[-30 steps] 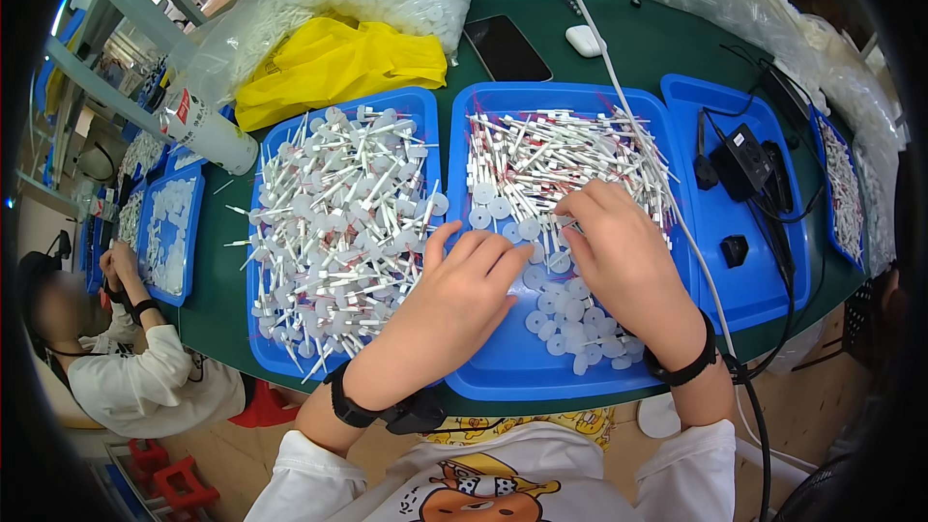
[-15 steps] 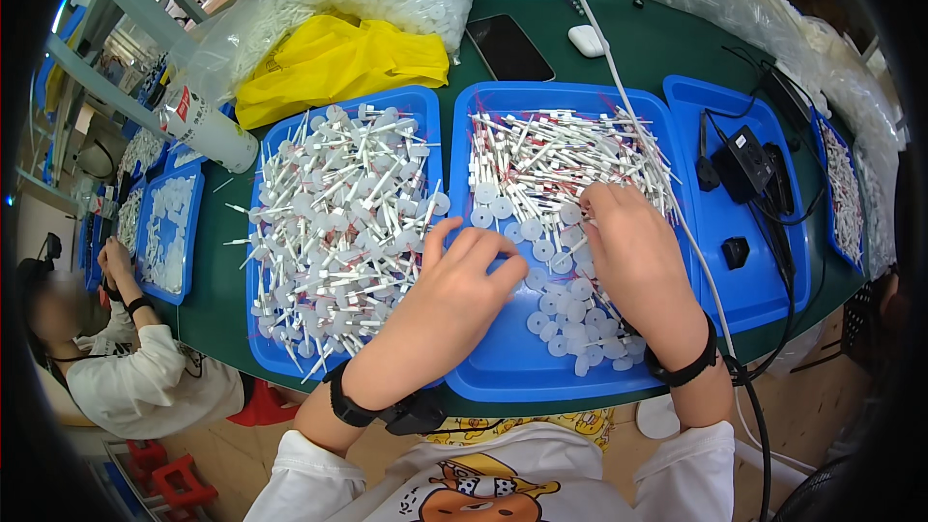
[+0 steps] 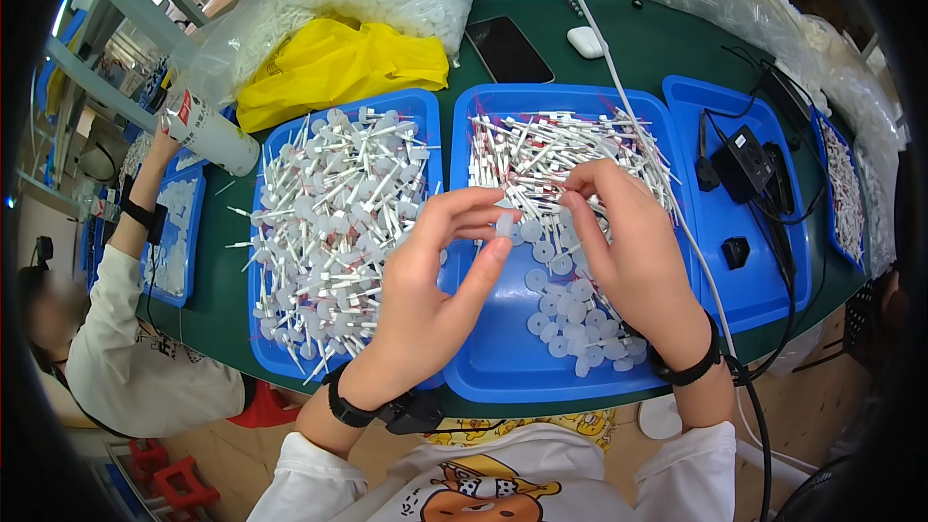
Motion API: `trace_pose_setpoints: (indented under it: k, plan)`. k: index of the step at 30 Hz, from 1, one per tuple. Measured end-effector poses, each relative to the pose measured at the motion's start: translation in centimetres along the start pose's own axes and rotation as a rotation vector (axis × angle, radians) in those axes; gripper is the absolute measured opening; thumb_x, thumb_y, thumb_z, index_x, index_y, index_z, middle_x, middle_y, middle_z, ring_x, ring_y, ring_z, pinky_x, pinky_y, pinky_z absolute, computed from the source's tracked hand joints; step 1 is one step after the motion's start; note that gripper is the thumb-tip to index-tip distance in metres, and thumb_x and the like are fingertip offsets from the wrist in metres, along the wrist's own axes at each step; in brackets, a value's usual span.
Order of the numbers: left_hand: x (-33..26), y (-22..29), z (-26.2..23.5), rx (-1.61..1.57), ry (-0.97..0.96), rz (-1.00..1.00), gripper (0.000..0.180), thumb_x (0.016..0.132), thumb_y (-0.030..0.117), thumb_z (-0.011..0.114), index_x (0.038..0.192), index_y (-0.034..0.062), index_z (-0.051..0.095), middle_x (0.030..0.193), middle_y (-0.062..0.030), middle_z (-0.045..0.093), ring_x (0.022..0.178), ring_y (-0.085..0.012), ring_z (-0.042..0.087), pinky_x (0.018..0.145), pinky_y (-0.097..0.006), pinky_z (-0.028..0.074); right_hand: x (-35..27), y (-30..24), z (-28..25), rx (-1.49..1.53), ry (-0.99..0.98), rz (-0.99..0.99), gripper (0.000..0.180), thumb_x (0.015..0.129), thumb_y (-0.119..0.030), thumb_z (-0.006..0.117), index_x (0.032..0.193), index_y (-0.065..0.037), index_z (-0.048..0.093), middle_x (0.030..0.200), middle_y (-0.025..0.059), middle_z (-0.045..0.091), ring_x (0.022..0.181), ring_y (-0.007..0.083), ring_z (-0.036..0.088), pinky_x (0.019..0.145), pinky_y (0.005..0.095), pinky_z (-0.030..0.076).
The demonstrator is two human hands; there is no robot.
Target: The person repeatedly picks up small white plastic components from blue trays and presses them together by hand. They place the assembled units into a separate tray and continue the process with new parts.
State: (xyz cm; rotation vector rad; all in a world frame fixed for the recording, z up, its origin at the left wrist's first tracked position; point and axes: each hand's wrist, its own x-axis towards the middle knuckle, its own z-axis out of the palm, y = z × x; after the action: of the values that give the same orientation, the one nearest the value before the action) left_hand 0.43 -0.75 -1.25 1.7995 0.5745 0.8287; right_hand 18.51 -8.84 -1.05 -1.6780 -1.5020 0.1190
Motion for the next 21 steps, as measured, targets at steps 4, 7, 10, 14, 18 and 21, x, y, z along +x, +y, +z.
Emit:
trace_pose_setpoints:
  k: [4, 7, 10, 14, 18, 21]
  plan:
    - [0.1, 0.6, 0.0, -0.229, 0.011, -0.098, 0.026, 0.1, 0.002, 0.055, 0.125, -0.0019, 0.052, 0.115, -0.0129, 0.065, 0.104, -0.0184, 0.065, 0.09, -0.03, 0.051, 0.3, -0.4, 0.3, 0.081, 0.083, -0.226, 0.025, 0.079, 0.004, 0.067, 0.104, -0.002, 0.063, 0.082, 0.0127, 0.062, 0.077, 0.0315, 0.061, 0.071, 0.0418, 0.05]
    - [0.0, 0.7, -0.3, -0.298, -0.01, -0.157, 0.024, 0.102, 0.004, 0.051, 0.125, -0.0019, 0.051, 0.115, -0.0119, 0.064, 0.104, -0.0173, 0.064, 0.091, -0.029, 0.05, 0.4, -0.8, -0.1, 0.048, 0.03, -0.324, 0.028, 0.078, 0.003, 0.068, 0.105, -0.002, 0.065, 0.08, 0.0107, 0.06, 0.075, 0.0287, 0.06, 0.068, 0.0398, 0.05]
    - [0.0, 0.8, -0.4, -0.322, -0.019, -0.159, 0.024, 0.103, 0.006, 0.05, 0.125, -0.0016, 0.05, 0.114, -0.0118, 0.064, 0.104, -0.0166, 0.064, 0.091, -0.029, 0.049, 0.3, -1.1, -0.2, 0.028, -0.018, -0.348, 0.028, 0.076, 0.003, 0.068, 0.103, -0.002, 0.067, 0.079, 0.0088, 0.059, 0.074, 0.0265, 0.059, 0.067, 0.0378, 0.05]
    - [0.0, 0.8, -0.5, -0.327, -0.024, -0.138, 0.024, 0.103, 0.007, 0.05, 0.125, -0.0015, 0.05, 0.115, -0.0129, 0.064, 0.104, -0.0167, 0.064, 0.091, -0.029, 0.049, 0.3, -1.1, -0.4, 0.005, -0.058, -0.371, 0.031, 0.073, 0.003, 0.069, 0.104, -0.002, 0.068, 0.078, 0.0073, 0.058, 0.073, 0.0249, 0.057, 0.066, 0.0361, 0.049]
    - [0.1, 1.0, -0.4, -0.341, 0.004, -0.156, 0.024, 0.104, 0.008, 0.05, 0.125, -0.0015, 0.05, 0.117, -0.014, 0.064, 0.103, -0.0167, 0.064, 0.092, -0.029, 0.049, 0.2, -1.2, -0.4, 0.012, -0.041, -0.377, 0.032, 0.073, 0.007, 0.072, 0.103, -0.005, 0.071, 0.077, 0.008, 0.062, 0.07, 0.0256, 0.058, 0.062, 0.0362, 0.047]
    - [0.1, 0.8, -0.4, -0.33, -0.002, -0.15, 0.024, 0.103, 0.007, 0.051, 0.125, -0.0017, 0.05, 0.118, -0.014, 0.064, 0.104, -0.0166, 0.064, 0.092, -0.029, 0.049, 0.2, -1.3, -0.4, 0.01, -0.047, -0.384, 0.032, 0.071, 0.006, 0.072, 0.102, -0.004, 0.071, 0.077, 0.008, 0.06, 0.07, 0.0256, 0.057, 0.062, 0.0366, 0.046]
